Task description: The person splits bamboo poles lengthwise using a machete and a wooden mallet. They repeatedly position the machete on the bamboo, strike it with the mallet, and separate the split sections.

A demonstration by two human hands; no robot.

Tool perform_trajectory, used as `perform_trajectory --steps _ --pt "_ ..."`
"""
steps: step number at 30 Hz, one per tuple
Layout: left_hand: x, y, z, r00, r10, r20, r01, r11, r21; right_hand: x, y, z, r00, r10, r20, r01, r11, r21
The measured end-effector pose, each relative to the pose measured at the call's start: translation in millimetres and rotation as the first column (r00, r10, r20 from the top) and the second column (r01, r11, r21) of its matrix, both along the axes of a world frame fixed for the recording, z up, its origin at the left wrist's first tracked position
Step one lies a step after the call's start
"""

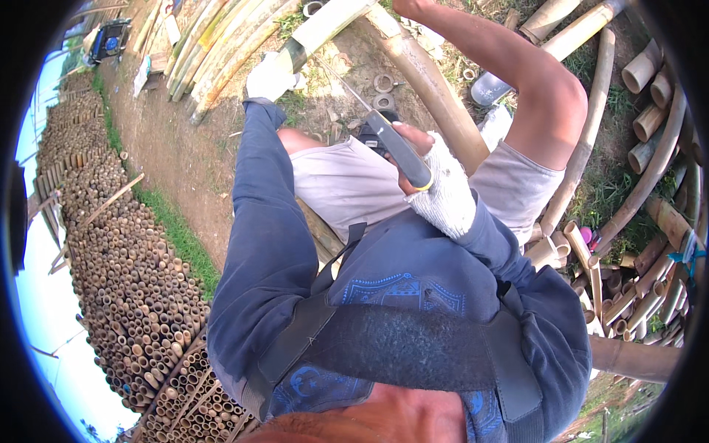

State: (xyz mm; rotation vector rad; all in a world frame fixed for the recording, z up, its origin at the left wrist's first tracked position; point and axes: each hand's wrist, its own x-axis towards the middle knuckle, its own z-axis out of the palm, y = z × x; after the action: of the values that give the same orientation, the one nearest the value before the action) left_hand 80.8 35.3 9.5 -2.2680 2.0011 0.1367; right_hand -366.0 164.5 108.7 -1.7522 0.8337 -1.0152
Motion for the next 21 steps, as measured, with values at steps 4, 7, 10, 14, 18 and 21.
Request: perform_trajectory --steps 4,7,10,14,18,21 --pt "1 -3 0 1.0 0.011 0.022 -0.011 1.0 -0.014 29 -14 -13 0.984 -0.001 0.177 -0.015 0.996 0.088" --pt "0 -5 -1 0.992 0.126 -0.009 -0.126 0.992 -0.005 99 -68 -37 0.996 -0.055 0.074 0.039 0.979 0.202" --pt "-4 -7 0 0.985 0.168 -0.033 -0.169 0.984 -0.058 131 -97 -67 0.989 0.023 0.144 -0.042 0.99 0.132" --pt "-9 -2 2 0.999 0.04 0.035 -0.038 0.996 -0.076 91 -64 -79 0.998 -0.036 0.044 0.03 0.991 0.128" --pt "0 -4 1 0.999 -0.035 0.017 0.033 0.997 0.074 23 7 -60 0.942 -0.073 0.329 -0.181 0.713 0.677" --pt "11 -14 -8 0.999 -0.049 0.018 0.05 0.999 -0.017 35 -4 -67 0.883 -0.111 0.455 -0.117 0.889 0.443"
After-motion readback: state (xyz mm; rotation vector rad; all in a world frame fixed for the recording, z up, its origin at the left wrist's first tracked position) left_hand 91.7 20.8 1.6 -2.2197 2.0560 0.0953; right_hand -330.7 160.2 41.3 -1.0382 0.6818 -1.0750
